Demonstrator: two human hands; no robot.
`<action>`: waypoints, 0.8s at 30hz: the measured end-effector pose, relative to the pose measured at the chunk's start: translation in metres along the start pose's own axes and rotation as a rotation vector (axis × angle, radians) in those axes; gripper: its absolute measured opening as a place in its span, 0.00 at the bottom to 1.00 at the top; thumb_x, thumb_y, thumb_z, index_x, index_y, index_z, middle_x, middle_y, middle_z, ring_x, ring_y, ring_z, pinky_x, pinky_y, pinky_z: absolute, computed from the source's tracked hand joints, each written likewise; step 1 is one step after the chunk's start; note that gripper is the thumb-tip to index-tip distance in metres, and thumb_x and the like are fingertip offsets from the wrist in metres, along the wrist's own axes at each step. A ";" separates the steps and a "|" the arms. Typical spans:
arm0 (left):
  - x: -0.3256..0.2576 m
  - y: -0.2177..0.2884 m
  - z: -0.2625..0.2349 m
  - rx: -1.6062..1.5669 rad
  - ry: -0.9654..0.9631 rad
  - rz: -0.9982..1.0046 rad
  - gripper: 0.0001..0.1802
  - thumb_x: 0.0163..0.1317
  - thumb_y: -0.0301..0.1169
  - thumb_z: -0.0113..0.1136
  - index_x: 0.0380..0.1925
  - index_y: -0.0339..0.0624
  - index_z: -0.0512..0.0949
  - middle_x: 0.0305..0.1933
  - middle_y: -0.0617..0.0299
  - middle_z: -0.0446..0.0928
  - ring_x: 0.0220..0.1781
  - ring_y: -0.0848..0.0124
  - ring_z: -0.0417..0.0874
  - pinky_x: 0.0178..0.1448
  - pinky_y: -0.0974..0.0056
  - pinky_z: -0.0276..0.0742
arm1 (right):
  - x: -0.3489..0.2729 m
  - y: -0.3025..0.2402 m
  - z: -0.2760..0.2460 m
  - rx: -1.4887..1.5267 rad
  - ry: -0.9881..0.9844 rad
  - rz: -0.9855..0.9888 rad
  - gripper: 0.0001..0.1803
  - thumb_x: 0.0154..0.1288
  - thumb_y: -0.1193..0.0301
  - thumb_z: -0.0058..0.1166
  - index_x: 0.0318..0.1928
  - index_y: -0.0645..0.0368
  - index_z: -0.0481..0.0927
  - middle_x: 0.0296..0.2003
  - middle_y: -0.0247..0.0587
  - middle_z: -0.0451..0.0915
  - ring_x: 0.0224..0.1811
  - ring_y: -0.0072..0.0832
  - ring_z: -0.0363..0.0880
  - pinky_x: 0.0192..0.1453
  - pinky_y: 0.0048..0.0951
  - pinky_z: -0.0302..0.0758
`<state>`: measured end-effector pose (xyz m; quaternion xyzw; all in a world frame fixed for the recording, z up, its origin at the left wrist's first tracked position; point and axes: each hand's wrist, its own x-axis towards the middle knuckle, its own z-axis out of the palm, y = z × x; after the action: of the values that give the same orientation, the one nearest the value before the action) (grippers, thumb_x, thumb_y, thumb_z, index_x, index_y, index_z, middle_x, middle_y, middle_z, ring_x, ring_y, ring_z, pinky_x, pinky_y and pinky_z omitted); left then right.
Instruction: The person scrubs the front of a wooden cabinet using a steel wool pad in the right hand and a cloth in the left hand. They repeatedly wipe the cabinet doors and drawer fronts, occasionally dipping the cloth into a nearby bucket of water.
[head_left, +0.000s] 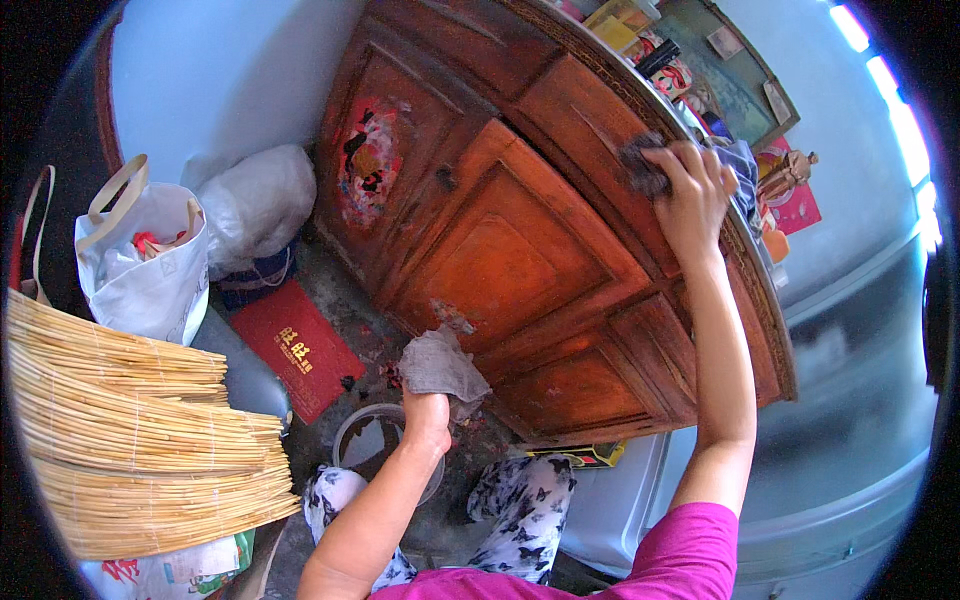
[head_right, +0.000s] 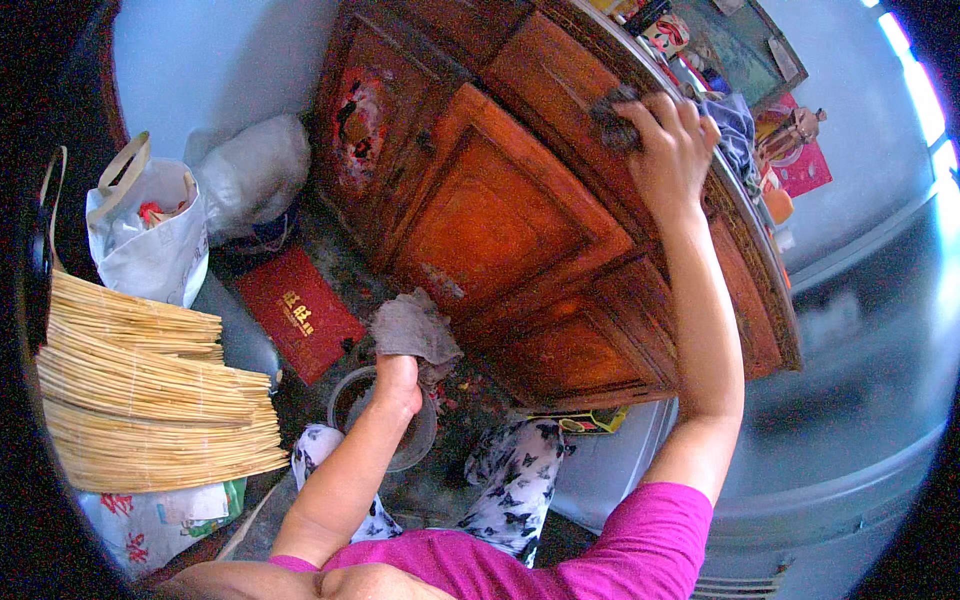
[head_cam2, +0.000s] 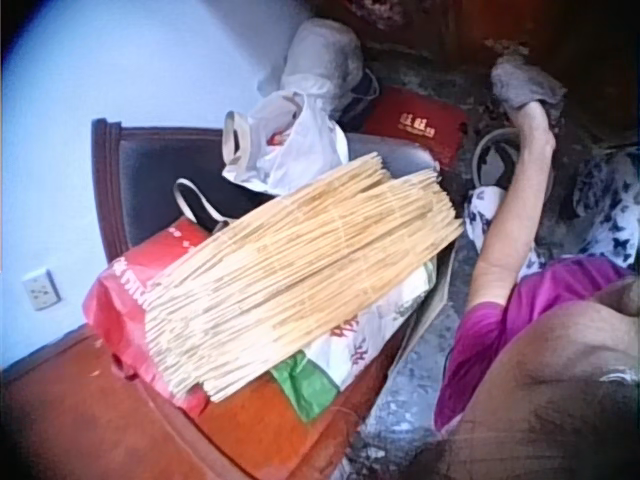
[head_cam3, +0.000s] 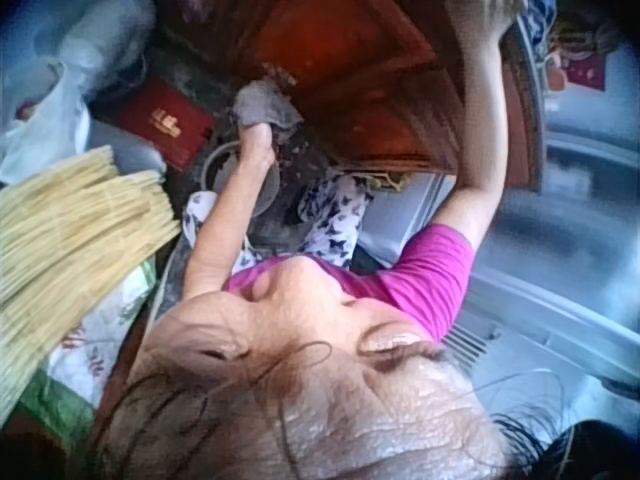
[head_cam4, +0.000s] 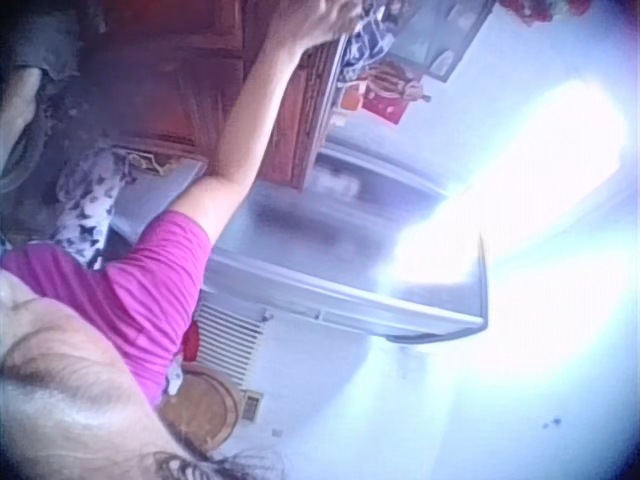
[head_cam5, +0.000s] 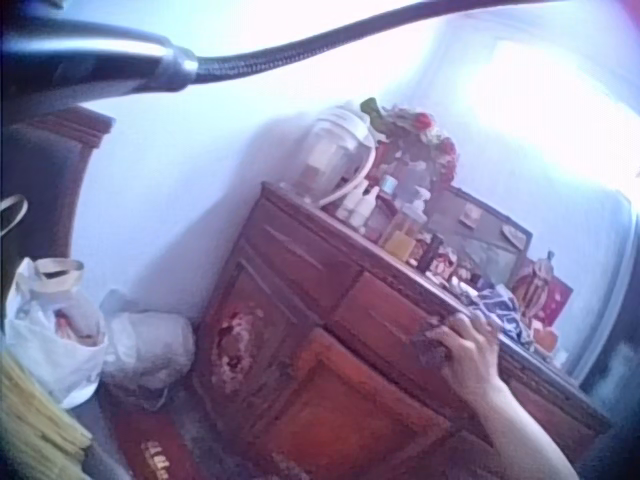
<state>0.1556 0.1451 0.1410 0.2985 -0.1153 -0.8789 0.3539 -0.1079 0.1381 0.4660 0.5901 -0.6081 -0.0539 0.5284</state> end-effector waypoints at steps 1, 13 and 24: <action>-0.001 -0.002 0.001 0.006 0.009 0.002 0.21 0.81 0.46 0.57 0.65 0.47 0.79 0.60 0.66 0.82 0.59 0.71 0.83 0.65 0.59 0.79 | -0.009 0.005 0.000 -0.025 0.005 0.011 0.30 0.43 0.76 0.72 0.50 0.33 0.89 0.48 0.23 0.81 0.57 0.32 0.78 0.60 0.40 0.63; 0.000 0.006 0.003 0.041 -0.026 0.070 0.18 0.82 0.45 0.56 0.59 0.47 0.81 0.52 0.67 0.83 0.52 0.71 0.84 0.58 0.61 0.80 | 0.134 -0.065 0.085 -0.028 0.177 -0.071 0.22 0.53 0.72 0.69 0.50 0.37 0.90 0.46 0.28 0.83 0.59 0.34 0.79 0.65 0.40 0.72; 0.005 0.003 -0.003 0.032 -0.046 0.072 0.17 0.81 0.47 0.58 0.57 0.49 0.81 0.49 0.66 0.84 0.49 0.72 0.84 0.53 0.61 0.80 | 0.128 -0.075 0.074 -0.110 0.080 -0.099 0.14 0.56 0.73 0.64 0.43 0.43 0.90 0.45 0.29 0.83 0.54 0.33 0.81 0.60 0.39 0.72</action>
<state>0.1558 0.1394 0.1379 0.2796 -0.1481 -0.8702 0.3777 -0.0780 -0.0251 0.4558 0.5911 -0.5525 -0.0897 0.5808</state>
